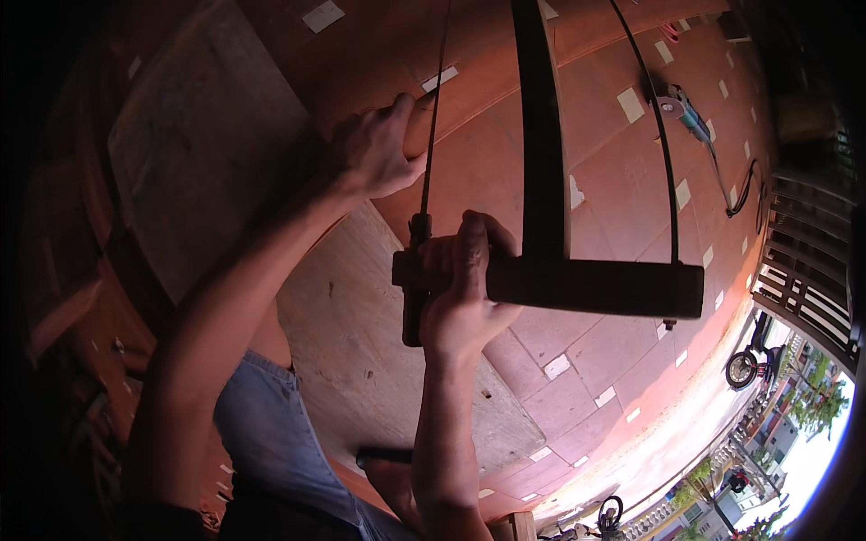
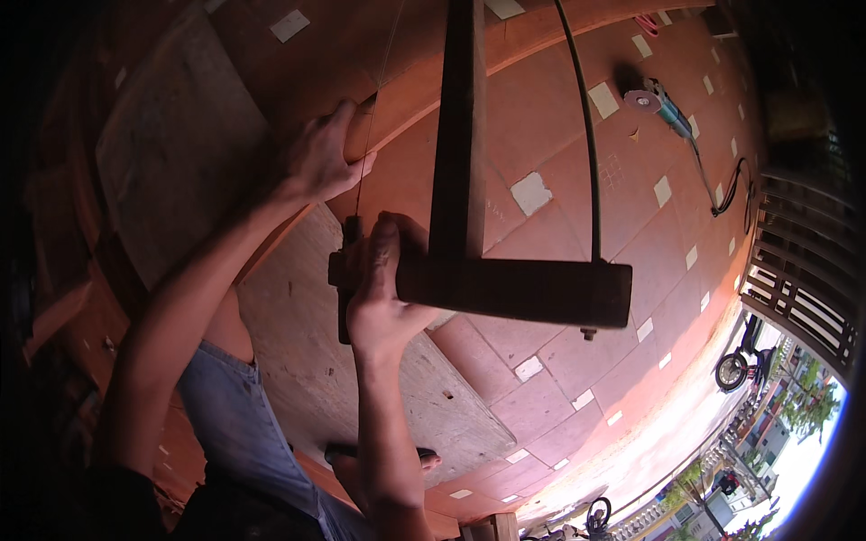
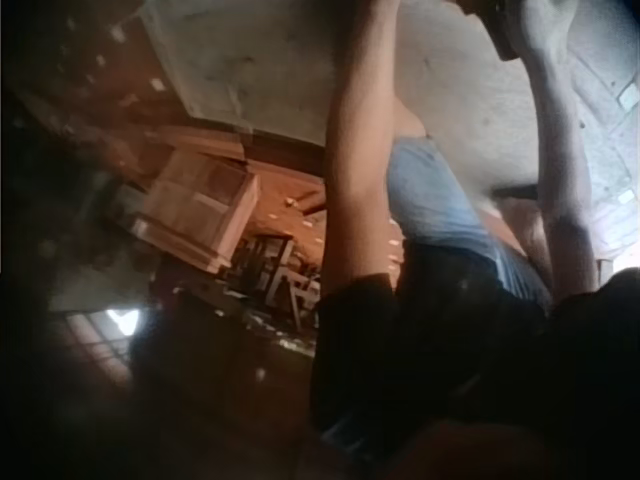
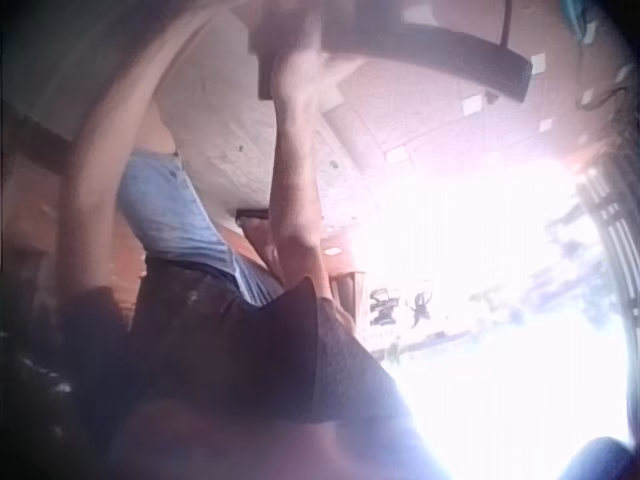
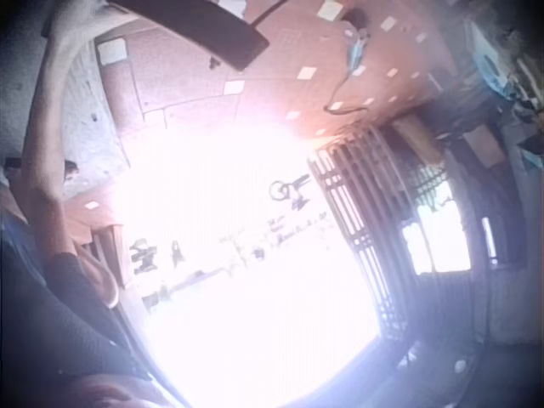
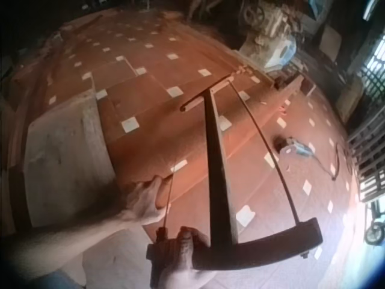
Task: The person sits on the floor and uses a hand saw to cut a long wooden plank. After completing the cut, they lift the plank and place it on a nearby stack of wood.
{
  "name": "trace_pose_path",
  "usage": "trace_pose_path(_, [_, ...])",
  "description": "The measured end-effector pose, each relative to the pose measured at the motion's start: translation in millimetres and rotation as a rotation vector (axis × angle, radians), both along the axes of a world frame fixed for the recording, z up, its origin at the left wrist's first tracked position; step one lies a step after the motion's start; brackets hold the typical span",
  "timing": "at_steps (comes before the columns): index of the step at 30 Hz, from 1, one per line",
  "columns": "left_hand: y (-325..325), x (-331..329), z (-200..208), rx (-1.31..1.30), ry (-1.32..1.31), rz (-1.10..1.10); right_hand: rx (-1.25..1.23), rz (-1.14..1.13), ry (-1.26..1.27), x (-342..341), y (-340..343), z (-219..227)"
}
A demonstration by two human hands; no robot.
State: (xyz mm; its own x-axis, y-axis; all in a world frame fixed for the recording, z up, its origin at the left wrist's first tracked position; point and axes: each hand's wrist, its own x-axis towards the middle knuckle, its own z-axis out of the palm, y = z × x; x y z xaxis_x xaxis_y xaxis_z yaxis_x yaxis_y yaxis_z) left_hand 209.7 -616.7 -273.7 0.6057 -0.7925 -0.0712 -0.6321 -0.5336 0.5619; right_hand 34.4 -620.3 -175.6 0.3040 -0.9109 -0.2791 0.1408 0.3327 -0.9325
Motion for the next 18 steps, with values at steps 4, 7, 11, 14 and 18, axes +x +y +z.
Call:
trace_pose_path(4, [-3.0, 1.8, 4.5, 0.055, 0.019, -0.043, 0.006, 0.054, 0.040, 10.3, -16.0, 10.0])
trace_pose_path(7, [0.7, 0.7, -2.9, -0.007, -0.079, -0.005, 0.073, 0.046, 0.005, -34.8, 23.4, 42.0])
trace_pose_path(11, [3.5, 5.1, -8.3, 0.016, -0.042, -0.012, 0.053, 0.118, 0.041, -100.8, 70.2, 81.3])
trace_pose_path(14, [0.8, 2.3, -9.0, 0.011, -0.007, -0.004, 0.056, 0.106, 0.033, -107.1, 73.6, 83.4])
trace_pose_path(18, [4.9, 2.0, -8.7, 0.041, -0.024, -0.005, 0.082, 0.040, 0.012, -41.8, 31.1, 42.0])
